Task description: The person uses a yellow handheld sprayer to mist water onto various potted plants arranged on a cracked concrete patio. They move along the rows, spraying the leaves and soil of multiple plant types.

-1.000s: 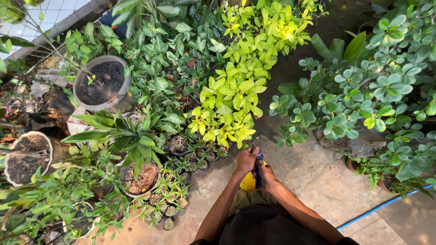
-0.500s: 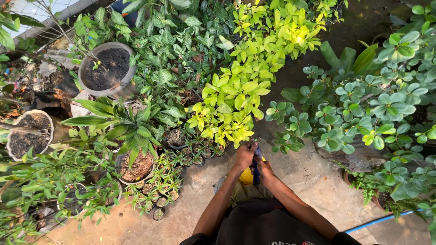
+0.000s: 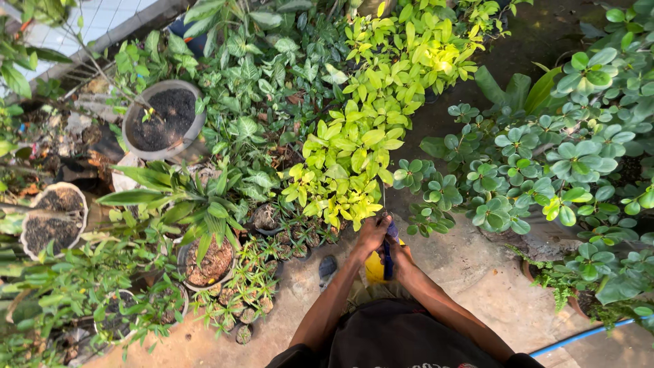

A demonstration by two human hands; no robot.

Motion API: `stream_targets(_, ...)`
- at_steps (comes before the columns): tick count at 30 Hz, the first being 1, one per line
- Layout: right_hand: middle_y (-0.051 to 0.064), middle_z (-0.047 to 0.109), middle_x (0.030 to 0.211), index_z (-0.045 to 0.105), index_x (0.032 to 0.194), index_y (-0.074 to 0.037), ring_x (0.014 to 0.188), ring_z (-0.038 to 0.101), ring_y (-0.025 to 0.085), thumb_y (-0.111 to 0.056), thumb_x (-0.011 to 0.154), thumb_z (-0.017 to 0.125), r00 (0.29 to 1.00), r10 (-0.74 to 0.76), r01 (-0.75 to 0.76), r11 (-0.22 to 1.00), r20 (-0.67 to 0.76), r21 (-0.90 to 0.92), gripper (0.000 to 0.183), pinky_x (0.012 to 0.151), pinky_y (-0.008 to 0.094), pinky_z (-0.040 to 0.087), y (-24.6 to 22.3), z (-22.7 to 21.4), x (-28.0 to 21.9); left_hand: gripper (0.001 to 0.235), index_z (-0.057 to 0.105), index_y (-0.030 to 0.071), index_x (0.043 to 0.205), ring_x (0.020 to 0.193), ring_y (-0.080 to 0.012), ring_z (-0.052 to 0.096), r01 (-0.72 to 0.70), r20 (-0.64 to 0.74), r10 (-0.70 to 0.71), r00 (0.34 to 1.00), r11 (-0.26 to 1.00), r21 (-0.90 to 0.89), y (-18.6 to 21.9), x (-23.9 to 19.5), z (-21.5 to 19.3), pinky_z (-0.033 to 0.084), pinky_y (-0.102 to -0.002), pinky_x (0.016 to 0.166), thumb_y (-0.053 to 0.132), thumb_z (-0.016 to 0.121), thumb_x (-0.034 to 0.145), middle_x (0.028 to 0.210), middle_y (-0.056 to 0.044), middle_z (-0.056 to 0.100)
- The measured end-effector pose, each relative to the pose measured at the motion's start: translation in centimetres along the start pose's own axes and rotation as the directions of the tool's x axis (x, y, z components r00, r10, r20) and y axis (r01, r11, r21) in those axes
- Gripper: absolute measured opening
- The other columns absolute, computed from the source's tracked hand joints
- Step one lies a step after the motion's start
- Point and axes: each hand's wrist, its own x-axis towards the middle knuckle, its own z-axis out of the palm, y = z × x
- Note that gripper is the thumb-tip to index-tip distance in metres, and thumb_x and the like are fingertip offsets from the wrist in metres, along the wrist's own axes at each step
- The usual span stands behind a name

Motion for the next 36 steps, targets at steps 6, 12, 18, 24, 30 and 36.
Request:
stream_targets(6,0.011,0.06,0.064,0.068,0.083,0.001,0.05,0.054,0.02,-0.042,0.097,0.064,0.991,0.097,-0.098,0.995,-0.09,-0.003,0.044,0.049,0.033,0.047,0.3,2.4,-1.1,0.042,0.07,0.0,0.092,0.065,-0.0191,0.053,-0.135,0.074,0.122,0.99,0.966,0.221,5.4,2.2,-3.0,0.044,-0.038,0.063,0.04,0.059,0.103,0.071,-0.01,0.062)
stream_targets(12,0.006,0.059,0.063,0.062,0.08,-0.002,0.049,0.049,0.016,-0.032,0.1,0.059,0.983,-0.147,0.16,0.98,-0.111,0.116,0.036,0.046,0.034,0.041,2.6,4.5,-2.1,0.043,0.067,0.004,0.117,0.073,-0.0129,0.06,-0.077,0.138,0.066,0.988,0.994,0.08,5.2,1.2,-3.8,0.05,-0.034,0.07,0.042,0.056,0.1,0.081,0.0,0.066)
stream_targets(18,0.006,0.054,0.061,0.06,0.078,-0.002,0.047,0.045,0.017,-0.031,0.104,0.056,0.972,-0.139,0.161,0.981,-0.188,0.107,0.038,0.044,0.034,0.038,3.6,5.7,-2.9,0.049,0.065,-0.01,0.101,0.075,-0.0155,0.048,-0.215,0.219,0.215,0.952,0.976,-0.022,2.3,0.8,-4.0,0.046,-0.036,0.069,0.039,0.061,0.109,0.081,-0.007,0.055)
stream_targets(24,0.007,0.057,0.061,0.06,0.078,-0.001,0.048,0.046,0.015,-0.029,0.105,0.053,0.931,-0.258,0.3,0.944,-0.257,0.139,0.04,0.044,0.034,0.037,4.9,6.4,-4.1,0.045,0.071,0.0,0.103,0.074,-0.0217,0.055,-0.209,0.194,0.171,0.966,0.958,0.196,1.2,-1.1,-3.9,0.049,-0.04,0.074,0.044,0.06,0.102,0.079,-0.014,0.065)
stream_targets(30,0.007,0.058,0.064,0.065,0.084,0.0,0.049,0.046,0.015,-0.032,0.104,0.056,0.964,-0.234,0.247,0.964,-0.124,0.102,0.04,0.045,0.033,0.038,3.8,6.8,-5.1,0.047,0.073,0.008,0.111,0.112,-0.0428,0.051,-0.186,0.15,0.128,0.98,0.849,0.494,2.3,-2.1,-6.6,0.024,-0.067,0.097,0.047,0.05,0.098,0.109,-0.018,0.068)
stream_targets(36,0.008,0.064,0.071,0.066,0.091,0.001,0.053,0.05,0.015,-0.031,0.104,0.056,0.983,-0.158,0.17,0.976,-0.097,0.133,0.036,0.049,0.031,0.042,2.3,7.9,-6.1,0.054,0.065,0.003,0.107,0.1,-0.039,0.064,-0.194,0.249,0.102,0.963,0.904,0.38,5.5,-2.5,-8.6,0.047,-0.056,0.097,0.054,0.049,0.107,0.102,-0.023,0.069)
